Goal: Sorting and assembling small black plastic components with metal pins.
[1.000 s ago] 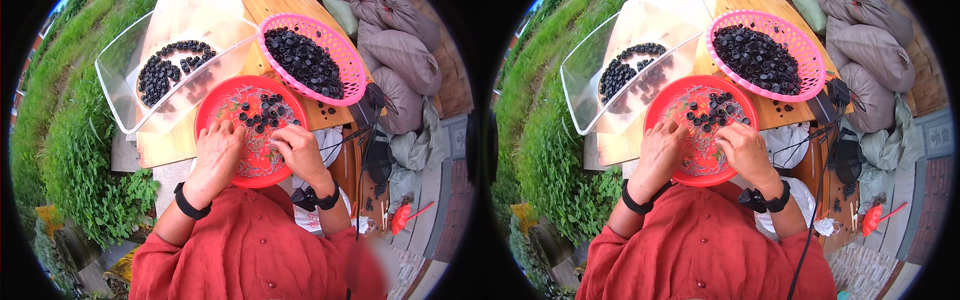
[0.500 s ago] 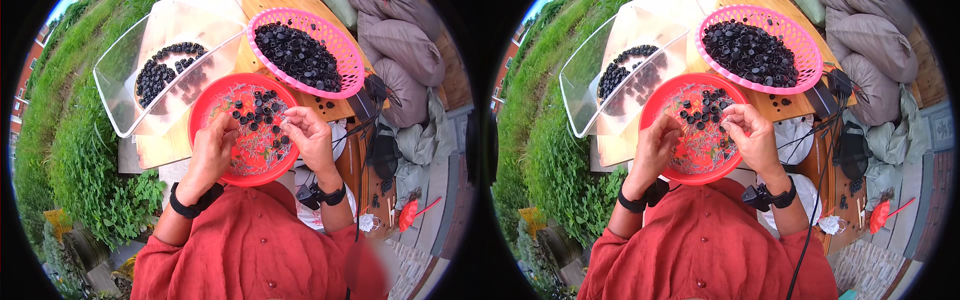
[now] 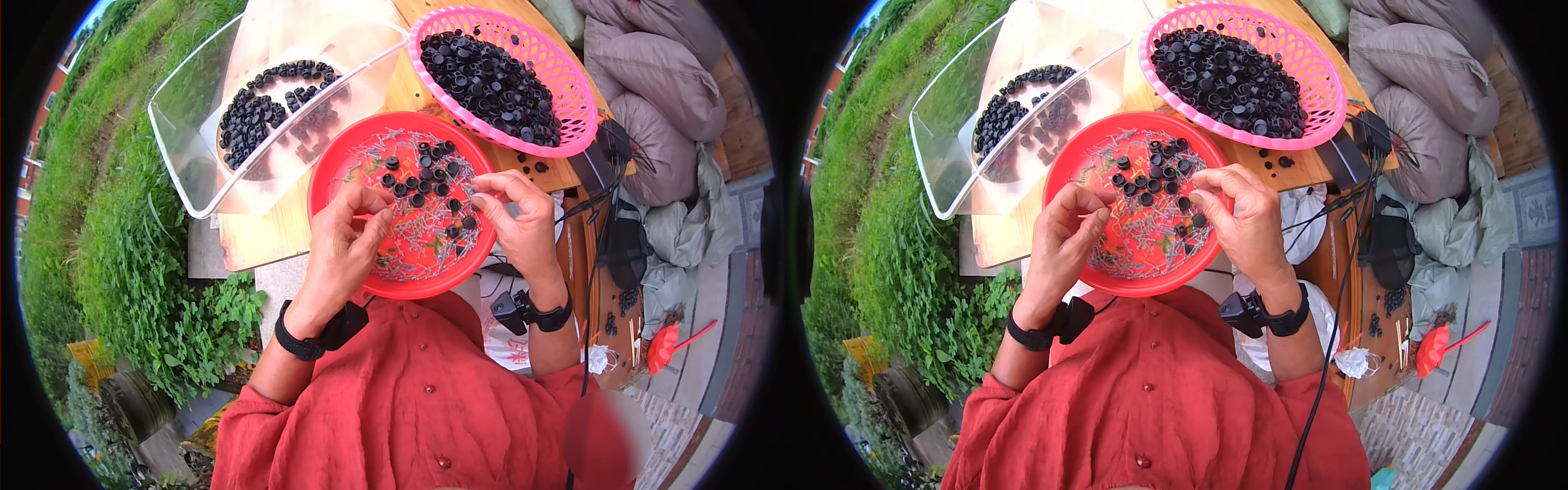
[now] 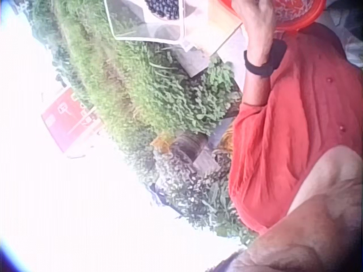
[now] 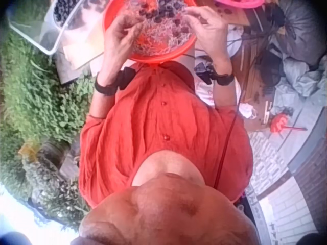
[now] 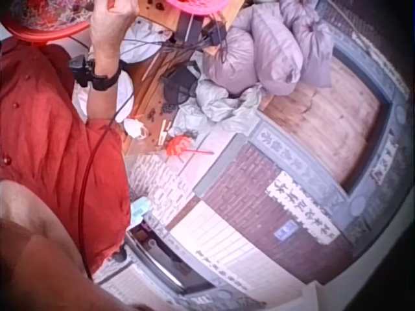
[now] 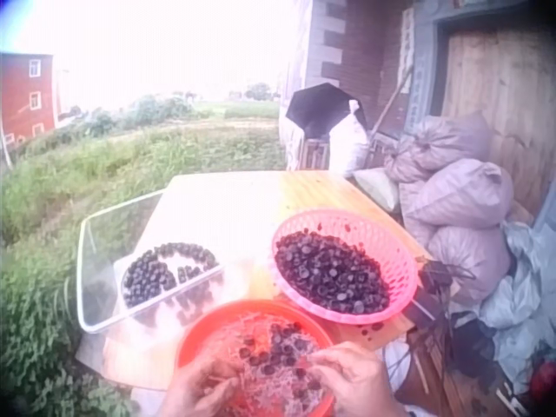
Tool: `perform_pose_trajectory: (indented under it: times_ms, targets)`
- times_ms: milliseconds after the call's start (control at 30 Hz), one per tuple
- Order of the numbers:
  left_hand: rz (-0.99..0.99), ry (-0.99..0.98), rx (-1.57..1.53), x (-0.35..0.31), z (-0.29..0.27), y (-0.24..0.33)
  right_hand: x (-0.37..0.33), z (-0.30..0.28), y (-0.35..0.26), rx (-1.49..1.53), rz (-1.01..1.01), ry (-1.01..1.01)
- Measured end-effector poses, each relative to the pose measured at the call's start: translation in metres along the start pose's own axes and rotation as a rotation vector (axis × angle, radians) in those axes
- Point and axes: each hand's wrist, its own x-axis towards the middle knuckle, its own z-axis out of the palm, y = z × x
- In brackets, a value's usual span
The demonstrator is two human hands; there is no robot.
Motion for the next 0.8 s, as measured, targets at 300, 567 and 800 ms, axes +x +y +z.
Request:
perform_pose_trajectory:
  times_ms: [300, 567, 800]
  targets:
    - [-0.140, -0.018, -0.141, -0.002, 0.001, -0.001, -0.014, 0.001, 0.003, -0.582, -0.174, -0.309]
    - [-0.148, -0.029, -0.090, -0.008, -0.006, -0.004, -0.001, -0.023, 0.011, -0.454, -0.104, -0.115]
    - [-0.116, -0.068, -0.082, -0.008, -0.005, -0.012, -0.002, -0.001, 0.013, -0.664, -0.104, -0.266]
